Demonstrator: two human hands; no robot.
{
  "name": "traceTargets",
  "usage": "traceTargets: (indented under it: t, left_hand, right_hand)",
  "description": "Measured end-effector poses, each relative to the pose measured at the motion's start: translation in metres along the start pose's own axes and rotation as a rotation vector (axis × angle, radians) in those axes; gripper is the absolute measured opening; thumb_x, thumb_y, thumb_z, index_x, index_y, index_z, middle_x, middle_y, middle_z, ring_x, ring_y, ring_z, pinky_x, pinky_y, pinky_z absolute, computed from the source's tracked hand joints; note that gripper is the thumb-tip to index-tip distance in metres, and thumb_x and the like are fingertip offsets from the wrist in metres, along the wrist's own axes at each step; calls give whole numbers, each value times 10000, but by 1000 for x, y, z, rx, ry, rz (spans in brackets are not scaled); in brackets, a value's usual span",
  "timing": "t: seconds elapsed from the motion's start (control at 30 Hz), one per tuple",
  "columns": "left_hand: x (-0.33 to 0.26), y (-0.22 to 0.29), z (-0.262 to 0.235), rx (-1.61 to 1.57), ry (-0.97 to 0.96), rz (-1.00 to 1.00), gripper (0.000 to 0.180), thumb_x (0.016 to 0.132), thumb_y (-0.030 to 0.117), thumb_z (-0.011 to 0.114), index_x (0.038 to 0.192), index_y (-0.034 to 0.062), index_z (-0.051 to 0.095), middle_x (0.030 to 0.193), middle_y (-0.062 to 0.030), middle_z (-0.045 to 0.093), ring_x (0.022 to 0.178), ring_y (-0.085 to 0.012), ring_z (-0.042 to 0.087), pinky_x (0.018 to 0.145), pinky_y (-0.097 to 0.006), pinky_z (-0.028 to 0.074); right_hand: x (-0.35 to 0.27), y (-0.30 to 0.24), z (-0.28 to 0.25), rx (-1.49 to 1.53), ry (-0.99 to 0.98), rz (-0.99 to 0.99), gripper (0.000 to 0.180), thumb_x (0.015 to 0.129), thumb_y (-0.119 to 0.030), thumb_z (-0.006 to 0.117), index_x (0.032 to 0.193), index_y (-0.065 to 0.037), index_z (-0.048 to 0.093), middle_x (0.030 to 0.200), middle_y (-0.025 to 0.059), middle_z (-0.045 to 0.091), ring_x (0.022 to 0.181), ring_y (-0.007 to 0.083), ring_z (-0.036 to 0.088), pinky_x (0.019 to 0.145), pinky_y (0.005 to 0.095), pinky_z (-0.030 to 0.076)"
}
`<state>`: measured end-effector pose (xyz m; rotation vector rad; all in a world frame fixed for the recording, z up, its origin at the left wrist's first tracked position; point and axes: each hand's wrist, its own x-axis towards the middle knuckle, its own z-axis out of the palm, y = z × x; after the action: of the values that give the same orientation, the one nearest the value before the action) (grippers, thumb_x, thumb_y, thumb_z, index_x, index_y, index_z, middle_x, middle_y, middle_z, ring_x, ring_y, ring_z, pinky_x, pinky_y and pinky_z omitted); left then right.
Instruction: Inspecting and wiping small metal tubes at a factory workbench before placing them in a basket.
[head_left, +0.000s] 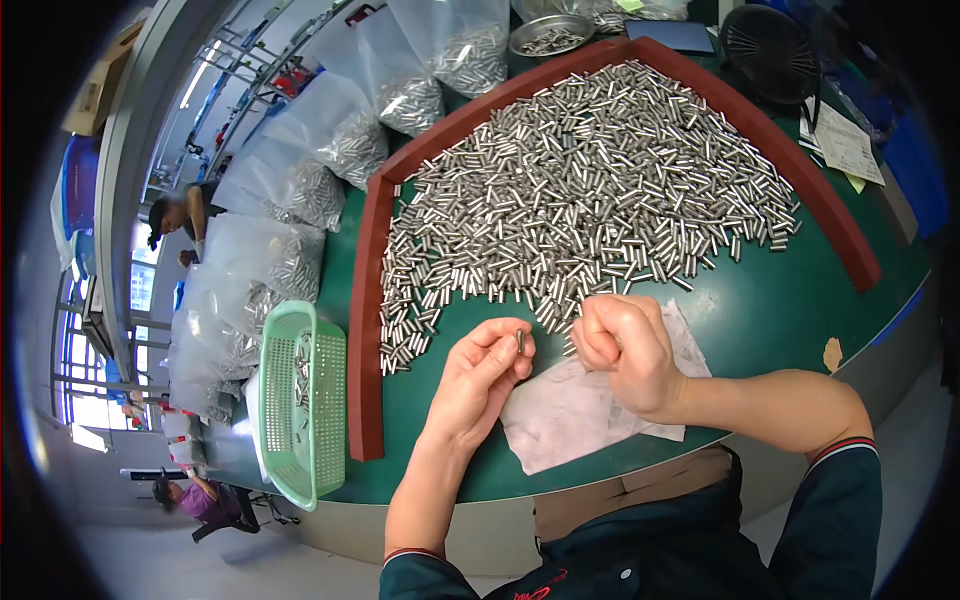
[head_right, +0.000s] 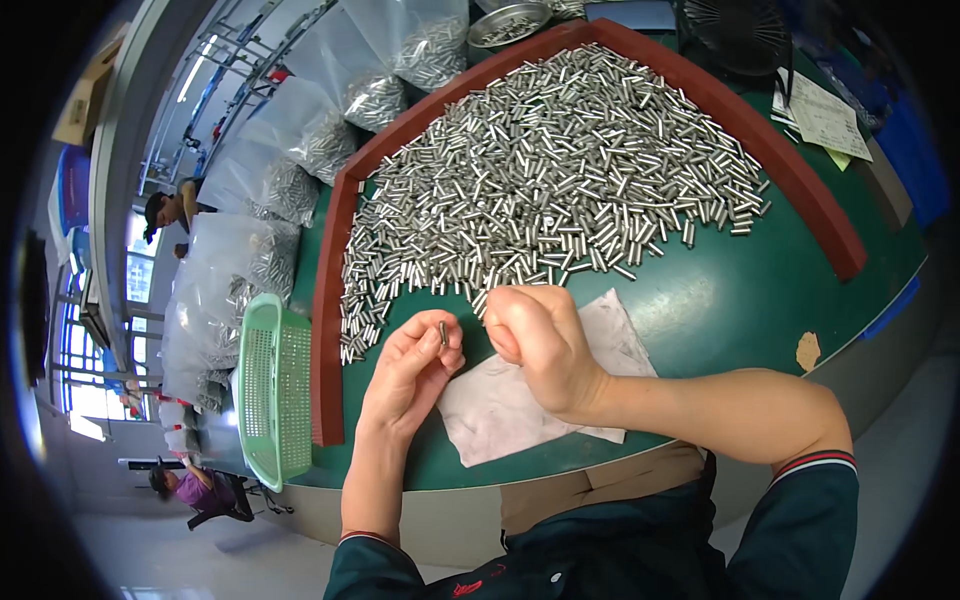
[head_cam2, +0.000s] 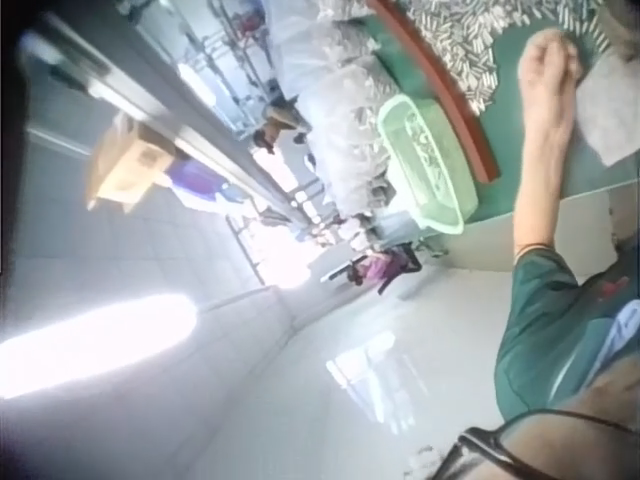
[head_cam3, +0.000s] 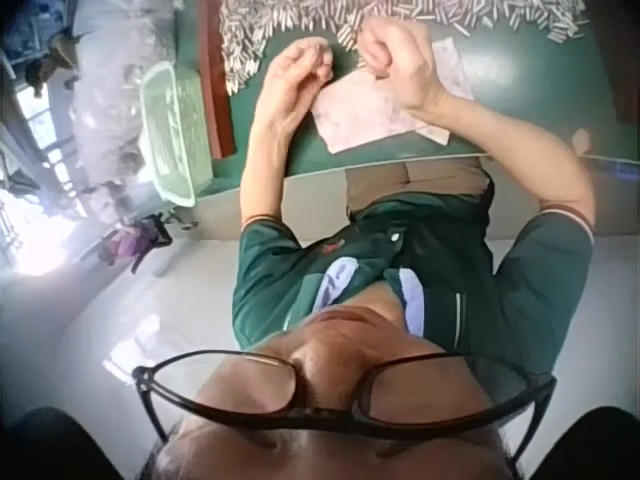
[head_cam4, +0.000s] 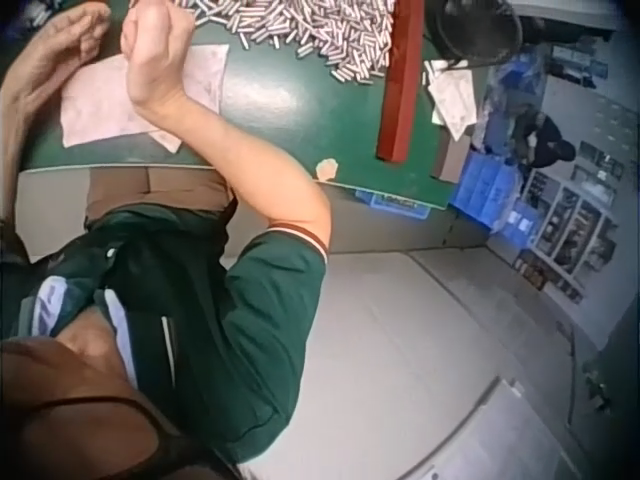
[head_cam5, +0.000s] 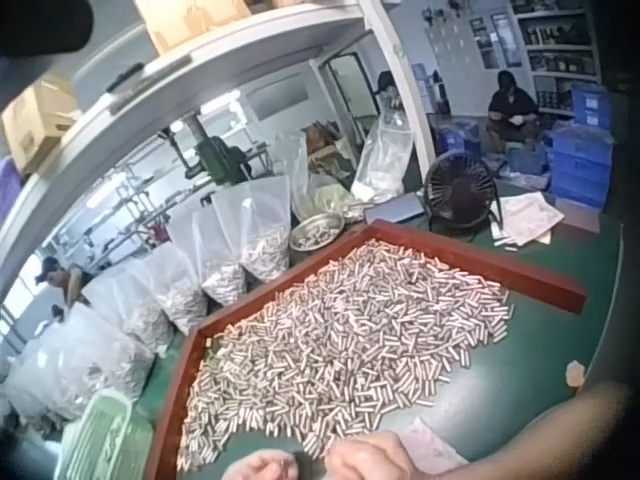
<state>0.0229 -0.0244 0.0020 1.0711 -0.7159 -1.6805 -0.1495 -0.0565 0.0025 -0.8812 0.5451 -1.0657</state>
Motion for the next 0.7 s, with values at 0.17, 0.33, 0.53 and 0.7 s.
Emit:
traceTargets:
  t: [0.17,0.33,0.53,0.7]
  left_hand:
    - [4,3,-9,-166,8,-108,226,848,121,528,1018,-28,527,801,-49,564,670,-87,502,641,-199,432]
    - [3,4,-11,-177,47,-129,235,840,106,530,1030,-32,521,811,-62,574,681,-95,528,643,-215,446]
    - [4,5,0,-109,136,-37,200,873,198,471,893,7,524,791,-83,563,666,-131,521,643,-247,436]
    - [14,-2,4,682,292,304,91,794,82,593,757,11,550,576,75,366,513,-20,294,462,-174,252]
  right_hand:
    - [-2,-1,-4,4,-33,32,326,825,-160,330,515,-58,312,499,-8,318,474,76,277,449,236,229]
    - [-1,1,-2,8,-36,28,329,827,-166,331,517,-60,303,504,-9,308,479,75,268,452,235,228]
    - [0,-1,-3,31,-22,33,340,829,-184,335,514,-62,300,497,-13,302,473,74,262,446,237,222]
    - [0,0,-4,20,-21,36,347,832,-186,335,509,-64,299,490,-14,301,468,73,262,442,237,220]
